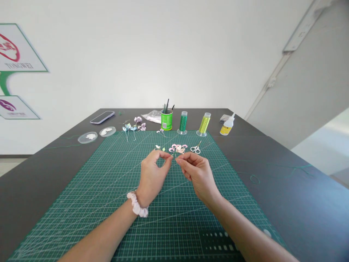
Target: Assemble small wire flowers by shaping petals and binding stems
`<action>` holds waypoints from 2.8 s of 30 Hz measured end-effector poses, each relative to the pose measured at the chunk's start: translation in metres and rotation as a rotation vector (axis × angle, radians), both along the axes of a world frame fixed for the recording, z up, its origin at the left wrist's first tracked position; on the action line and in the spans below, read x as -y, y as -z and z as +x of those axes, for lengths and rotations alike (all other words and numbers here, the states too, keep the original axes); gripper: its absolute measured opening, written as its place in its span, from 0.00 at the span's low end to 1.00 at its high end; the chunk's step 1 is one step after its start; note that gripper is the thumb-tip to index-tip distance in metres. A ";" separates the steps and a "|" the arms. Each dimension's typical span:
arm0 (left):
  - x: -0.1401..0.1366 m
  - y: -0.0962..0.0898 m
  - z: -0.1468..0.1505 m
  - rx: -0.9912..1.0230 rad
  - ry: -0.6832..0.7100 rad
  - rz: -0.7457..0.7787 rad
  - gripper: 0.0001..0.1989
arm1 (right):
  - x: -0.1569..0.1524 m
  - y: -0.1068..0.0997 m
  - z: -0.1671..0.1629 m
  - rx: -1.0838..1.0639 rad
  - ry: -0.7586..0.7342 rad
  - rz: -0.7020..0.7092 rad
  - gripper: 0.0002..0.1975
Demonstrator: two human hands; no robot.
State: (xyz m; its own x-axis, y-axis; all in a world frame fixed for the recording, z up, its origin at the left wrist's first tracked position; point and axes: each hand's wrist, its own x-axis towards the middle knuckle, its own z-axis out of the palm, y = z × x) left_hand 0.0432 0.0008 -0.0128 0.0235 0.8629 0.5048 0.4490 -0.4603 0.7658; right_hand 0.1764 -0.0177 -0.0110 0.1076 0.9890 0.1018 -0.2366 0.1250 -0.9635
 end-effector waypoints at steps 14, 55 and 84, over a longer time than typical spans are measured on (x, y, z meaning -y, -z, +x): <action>-0.001 -0.003 0.002 0.071 -0.012 -0.105 0.05 | 0.001 0.003 0.001 0.023 -0.007 0.019 0.08; -0.002 -0.002 0.001 0.130 0.042 -0.159 0.08 | -0.003 0.006 0.002 0.045 0.026 0.008 0.09; -0.003 0.000 0.001 0.122 0.005 -0.151 0.06 | -0.002 0.006 0.000 0.117 -0.012 0.034 0.09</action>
